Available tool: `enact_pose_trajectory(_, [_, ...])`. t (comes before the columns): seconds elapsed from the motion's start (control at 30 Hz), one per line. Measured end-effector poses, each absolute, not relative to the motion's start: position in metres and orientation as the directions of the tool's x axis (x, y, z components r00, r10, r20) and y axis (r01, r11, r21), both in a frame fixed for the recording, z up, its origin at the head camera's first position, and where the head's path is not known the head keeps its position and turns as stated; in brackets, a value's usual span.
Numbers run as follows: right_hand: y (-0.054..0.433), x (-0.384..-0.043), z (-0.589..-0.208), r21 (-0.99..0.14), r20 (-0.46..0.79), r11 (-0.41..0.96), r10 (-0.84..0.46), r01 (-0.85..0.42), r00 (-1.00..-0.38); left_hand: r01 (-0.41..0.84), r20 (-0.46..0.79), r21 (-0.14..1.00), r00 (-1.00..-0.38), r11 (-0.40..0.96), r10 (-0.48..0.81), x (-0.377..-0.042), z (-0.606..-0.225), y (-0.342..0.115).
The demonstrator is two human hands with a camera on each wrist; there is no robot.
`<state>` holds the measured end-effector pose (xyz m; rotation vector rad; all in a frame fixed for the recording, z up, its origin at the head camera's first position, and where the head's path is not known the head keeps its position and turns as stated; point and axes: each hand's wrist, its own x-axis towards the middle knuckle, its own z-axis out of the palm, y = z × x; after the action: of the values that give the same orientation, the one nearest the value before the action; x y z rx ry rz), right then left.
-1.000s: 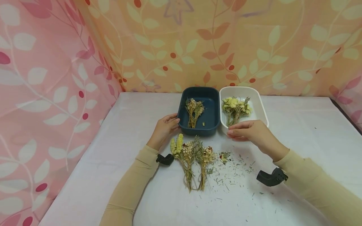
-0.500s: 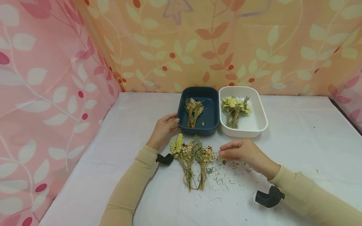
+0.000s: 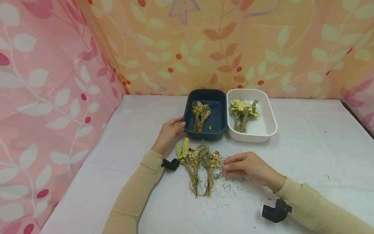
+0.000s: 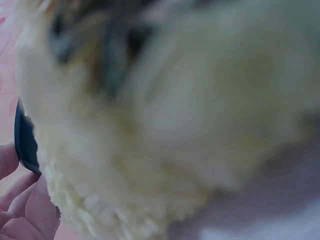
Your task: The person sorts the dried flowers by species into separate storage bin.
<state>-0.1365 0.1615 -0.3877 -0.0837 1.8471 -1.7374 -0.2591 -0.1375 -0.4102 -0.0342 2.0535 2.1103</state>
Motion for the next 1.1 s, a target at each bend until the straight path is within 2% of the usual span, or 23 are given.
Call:
enact_pose_trajectory(0.17, [0.156,-0.134,-0.395,-0.902,-0.414,0.089,-0.458,0.423,-0.786,-0.163,-0.161,0.987,-0.979,-0.007,0.126,-0.259,-0.41,-0.138])
enact_pose_trajectory(0.77, [0.14,-0.125,-0.405,-0.884,-0.451,0.116,-0.464,0.452,-0.763,-0.167,-0.162,0.986,-0.978,-0.024,0.129,-0.258,-0.408,-0.137])
enact_pose_trajectory(1.1, [0.134,-0.124,-0.407,-0.861,-0.472,0.084,-0.498,0.501,-0.728,-0.162,-0.158,0.987,-0.979,-0.02,0.13,-0.258,-0.409,-0.138])
